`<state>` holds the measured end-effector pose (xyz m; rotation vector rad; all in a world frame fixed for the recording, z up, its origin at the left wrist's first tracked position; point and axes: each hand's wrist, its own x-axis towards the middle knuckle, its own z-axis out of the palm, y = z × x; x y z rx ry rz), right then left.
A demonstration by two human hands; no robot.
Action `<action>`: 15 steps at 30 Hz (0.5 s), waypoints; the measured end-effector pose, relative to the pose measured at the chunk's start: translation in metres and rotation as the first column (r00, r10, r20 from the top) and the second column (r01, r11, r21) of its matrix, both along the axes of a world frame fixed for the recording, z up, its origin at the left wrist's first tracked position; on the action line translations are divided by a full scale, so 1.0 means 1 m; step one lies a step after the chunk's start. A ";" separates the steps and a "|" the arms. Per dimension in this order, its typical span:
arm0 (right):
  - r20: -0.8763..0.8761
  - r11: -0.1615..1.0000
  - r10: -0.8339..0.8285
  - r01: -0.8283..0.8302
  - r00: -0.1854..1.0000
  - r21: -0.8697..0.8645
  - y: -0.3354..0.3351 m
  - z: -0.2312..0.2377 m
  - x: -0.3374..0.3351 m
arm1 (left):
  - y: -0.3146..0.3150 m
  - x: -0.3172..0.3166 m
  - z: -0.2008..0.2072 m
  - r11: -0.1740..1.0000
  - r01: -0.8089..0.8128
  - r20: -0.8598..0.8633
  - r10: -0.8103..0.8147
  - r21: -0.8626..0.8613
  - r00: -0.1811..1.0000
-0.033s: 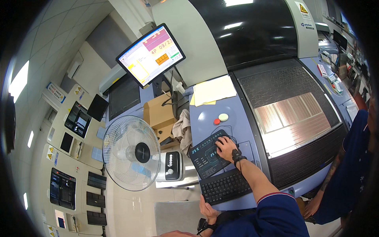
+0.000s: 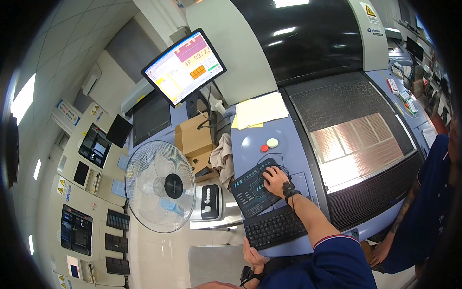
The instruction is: Operating an industrial screen printing or circuit board fabrication machine using a keyboard and mouse console.
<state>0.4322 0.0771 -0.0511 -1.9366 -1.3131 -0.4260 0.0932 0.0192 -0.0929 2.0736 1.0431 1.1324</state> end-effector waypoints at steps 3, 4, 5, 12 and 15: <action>0.002 1.000 0.003 -0.003 1.000 0.001 -0.001 0.001 0.000 | 0.000 0.001 0.004 1.000 0.005 0.001 -0.005 -0.003 1.000; 0.002 1.000 0.002 -0.002 1.000 0.000 -0.001 0.002 0.001 | 0.000 0.001 0.005 1.000 0.011 0.003 -0.011 -0.011 1.000; -0.001 1.000 -0.003 0.003 1.000 0.000 -0.001 0.002 0.000 | -0.001 0.001 0.006 1.000 0.010 0.002 -0.010 -0.012 1.000; -0.029 0.998 -0.043 0.042 0.999 -0.043 0.002 0.006 0.006 | 0.005 0.008 0.010 1.000 0.022 0.011 -0.022 -0.002 1.000; -0.027 0.997 -0.048 0.047 0.998 -0.053 0.001 0.007 0.006 | 0.005 0.009 0.008 1.000 0.023 0.013 -0.023 -0.002 1.000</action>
